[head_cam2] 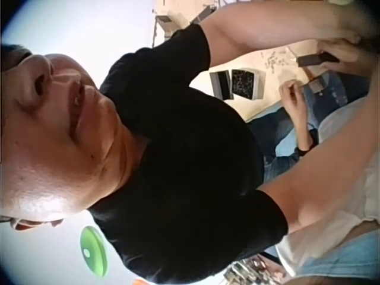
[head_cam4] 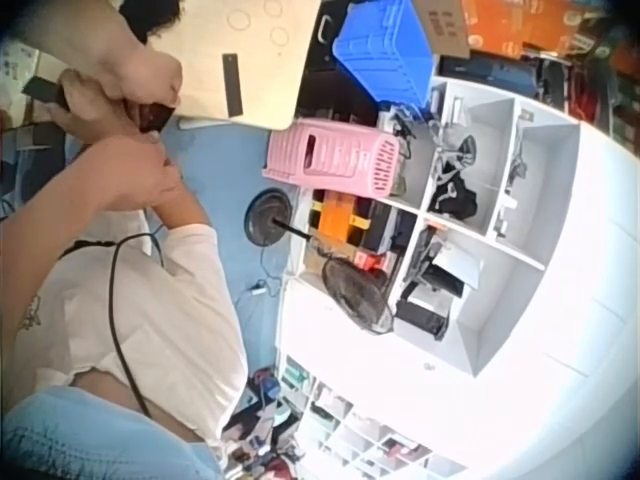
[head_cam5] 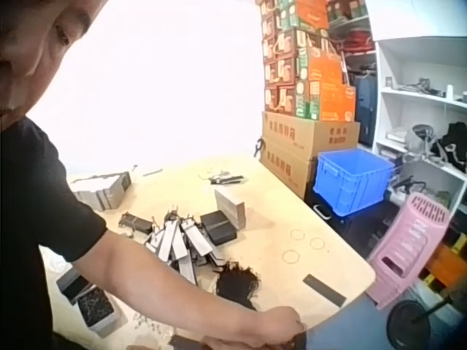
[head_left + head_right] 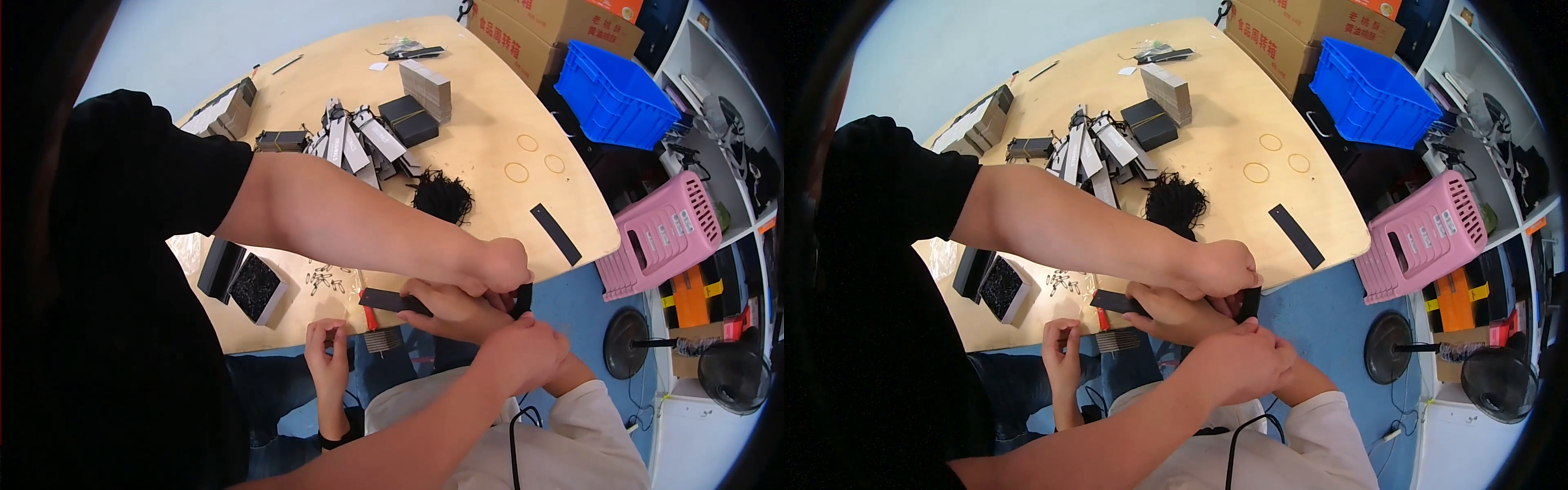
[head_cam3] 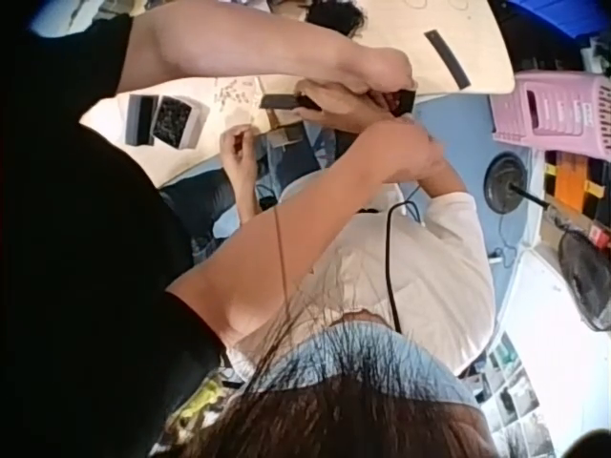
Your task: Threading elastic cords through pre-cut tags and tying them.
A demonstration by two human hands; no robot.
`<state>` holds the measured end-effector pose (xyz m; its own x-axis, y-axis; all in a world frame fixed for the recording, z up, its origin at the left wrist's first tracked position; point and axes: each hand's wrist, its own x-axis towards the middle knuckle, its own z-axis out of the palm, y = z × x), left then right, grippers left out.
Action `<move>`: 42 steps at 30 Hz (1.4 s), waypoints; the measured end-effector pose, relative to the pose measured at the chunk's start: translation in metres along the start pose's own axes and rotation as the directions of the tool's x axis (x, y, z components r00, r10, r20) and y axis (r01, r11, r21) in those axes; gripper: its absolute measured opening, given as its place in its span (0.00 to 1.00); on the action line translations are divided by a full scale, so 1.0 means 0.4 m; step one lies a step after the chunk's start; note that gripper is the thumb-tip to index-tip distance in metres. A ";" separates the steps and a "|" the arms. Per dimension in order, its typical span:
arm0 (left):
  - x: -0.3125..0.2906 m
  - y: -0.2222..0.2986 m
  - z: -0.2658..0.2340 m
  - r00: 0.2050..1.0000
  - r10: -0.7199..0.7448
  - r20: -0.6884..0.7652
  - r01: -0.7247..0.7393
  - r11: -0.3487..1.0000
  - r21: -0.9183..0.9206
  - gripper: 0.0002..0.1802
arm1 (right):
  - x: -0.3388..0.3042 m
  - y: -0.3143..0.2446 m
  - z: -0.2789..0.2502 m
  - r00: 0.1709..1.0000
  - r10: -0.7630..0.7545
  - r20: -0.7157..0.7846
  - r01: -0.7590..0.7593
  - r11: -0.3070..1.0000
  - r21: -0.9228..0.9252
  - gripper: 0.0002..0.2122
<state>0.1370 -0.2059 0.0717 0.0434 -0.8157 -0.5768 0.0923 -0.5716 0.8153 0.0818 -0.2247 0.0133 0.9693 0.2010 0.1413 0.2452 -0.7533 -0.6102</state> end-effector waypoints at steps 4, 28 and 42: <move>0.058 0.021 -0.014 0.998 -0.056 -0.022 0.057 0.997 0.050 0.18 | -0.009 0.006 -0.003 1.000 -0.002 -0.009 0.002 0.999 0.034 0.14; 0.116 0.032 -0.022 0.998 0.045 0.043 -0.056 0.953 0.299 0.18 | -0.006 0.036 0.011 0.994 -0.106 -0.016 0.105 0.994 -0.022 0.13; 0.054 -0.035 -0.039 0.804 0.325 0.499 -0.585 0.273 0.764 0.27 | -0.049 0.004 -0.005 0.980 -0.144 -0.138 0.096 0.947 -0.307 0.14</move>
<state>0.1524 -0.2143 0.0471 -0.4314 -0.8853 -0.1736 -0.7605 0.2533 0.5980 0.0631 -0.2311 0.0112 0.9165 0.2191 0.3346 0.3305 -0.8860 -0.3252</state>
